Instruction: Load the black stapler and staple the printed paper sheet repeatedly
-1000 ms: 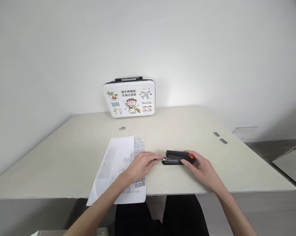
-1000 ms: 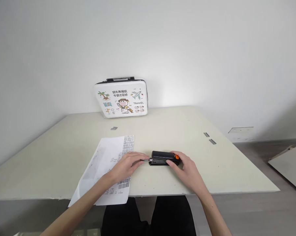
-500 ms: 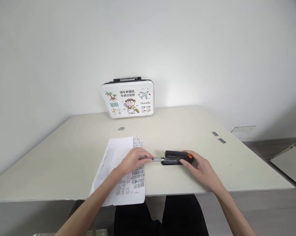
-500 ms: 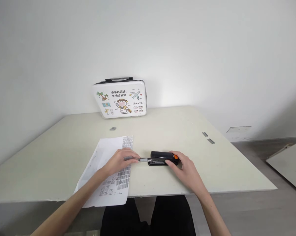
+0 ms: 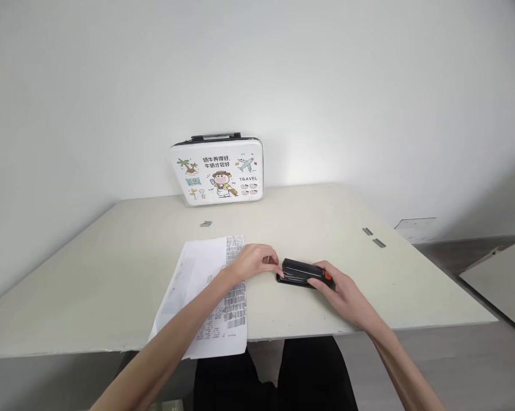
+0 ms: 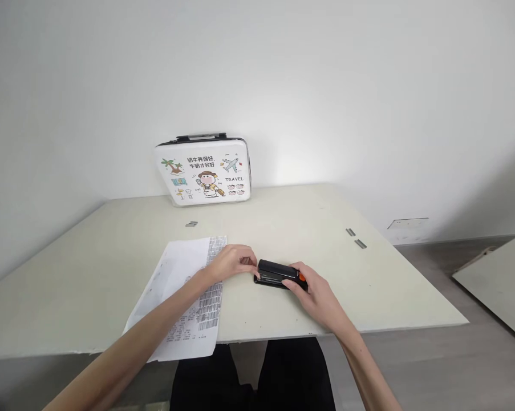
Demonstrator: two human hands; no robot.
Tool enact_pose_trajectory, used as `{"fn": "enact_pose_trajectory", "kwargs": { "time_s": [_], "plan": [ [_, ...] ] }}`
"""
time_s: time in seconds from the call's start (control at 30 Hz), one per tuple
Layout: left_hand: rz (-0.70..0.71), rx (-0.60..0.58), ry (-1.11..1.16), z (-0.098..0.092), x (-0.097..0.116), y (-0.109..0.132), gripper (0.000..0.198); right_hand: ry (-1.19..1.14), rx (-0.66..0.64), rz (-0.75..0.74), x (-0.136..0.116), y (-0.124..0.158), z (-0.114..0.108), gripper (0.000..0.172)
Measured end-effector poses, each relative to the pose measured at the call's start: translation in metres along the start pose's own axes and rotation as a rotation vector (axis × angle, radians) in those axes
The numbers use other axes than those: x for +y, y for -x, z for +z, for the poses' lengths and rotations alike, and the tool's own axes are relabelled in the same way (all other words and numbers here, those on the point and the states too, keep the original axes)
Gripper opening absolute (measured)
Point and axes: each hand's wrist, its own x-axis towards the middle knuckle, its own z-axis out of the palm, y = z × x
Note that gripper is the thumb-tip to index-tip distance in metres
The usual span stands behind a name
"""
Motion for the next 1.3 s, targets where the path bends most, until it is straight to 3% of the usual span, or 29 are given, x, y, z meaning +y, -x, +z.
{"fn": "enact_pose_trajectory", "kwargs": {
  "time_s": [0.1,0.2,0.3,0.4,0.47,0.53,0.67,0.7,0.83,1.07,1.3],
  "plan": [
    [-0.001,-0.007,-0.053,-0.003,0.005,0.001,0.045,-0.006,-0.003,0.013,-0.001,0.000,0.000,0.034],
    [-0.030,-0.009,-0.104,-0.019,0.018,0.015,0.042,-0.018,-0.011,0.019,-0.003,0.000,0.001,0.034],
    [-0.162,0.002,-0.161,-0.043,0.038,0.051,0.035,-0.022,-0.022,0.025,-0.004,0.001,0.001,0.035],
    [-0.342,0.041,-0.171,-0.057,0.058,0.105,0.035,-0.030,-0.032,0.034,-0.005,0.003,-0.001,0.036],
    [-0.423,0.101,-0.213,-0.054,0.066,0.143,0.036,-0.040,-0.046,0.034,-0.004,0.004,-0.002,0.035],
    [-0.412,0.161,-0.318,-0.042,0.070,0.175,0.038,-0.049,-0.069,0.030,-0.002,0.004,-0.002,0.036],
    [-0.331,0.092,-0.440,-0.013,0.069,0.208,0.092,-0.066,-0.129,0.025,0.002,0.004,-0.005,0.037],
    [-0.302,0.072,-0.452,-0.007,0.069,0.211,0.094,-0.069,-0.139,0.028,0.003,0.004,-0.006,0.037],
    [-0.231,0.053,-0.478,0.006,0.073,0.209,0.070,-0.074,-0.158,0.048,0.005,0.003,-0.010,0.037],
    [-0.207,0.090,-0.462,0.026,0.088,0.173,0.088,-0.092,-0.186,0.046,0.000,0.003,-0.012,0.038],
    [-0.116,0.068,-0.451,0.043,0.088,0.142,0.093,-0.028,-0.293,0.046,-0.006,-0.001,-0.028,0.040]
  ]
}}
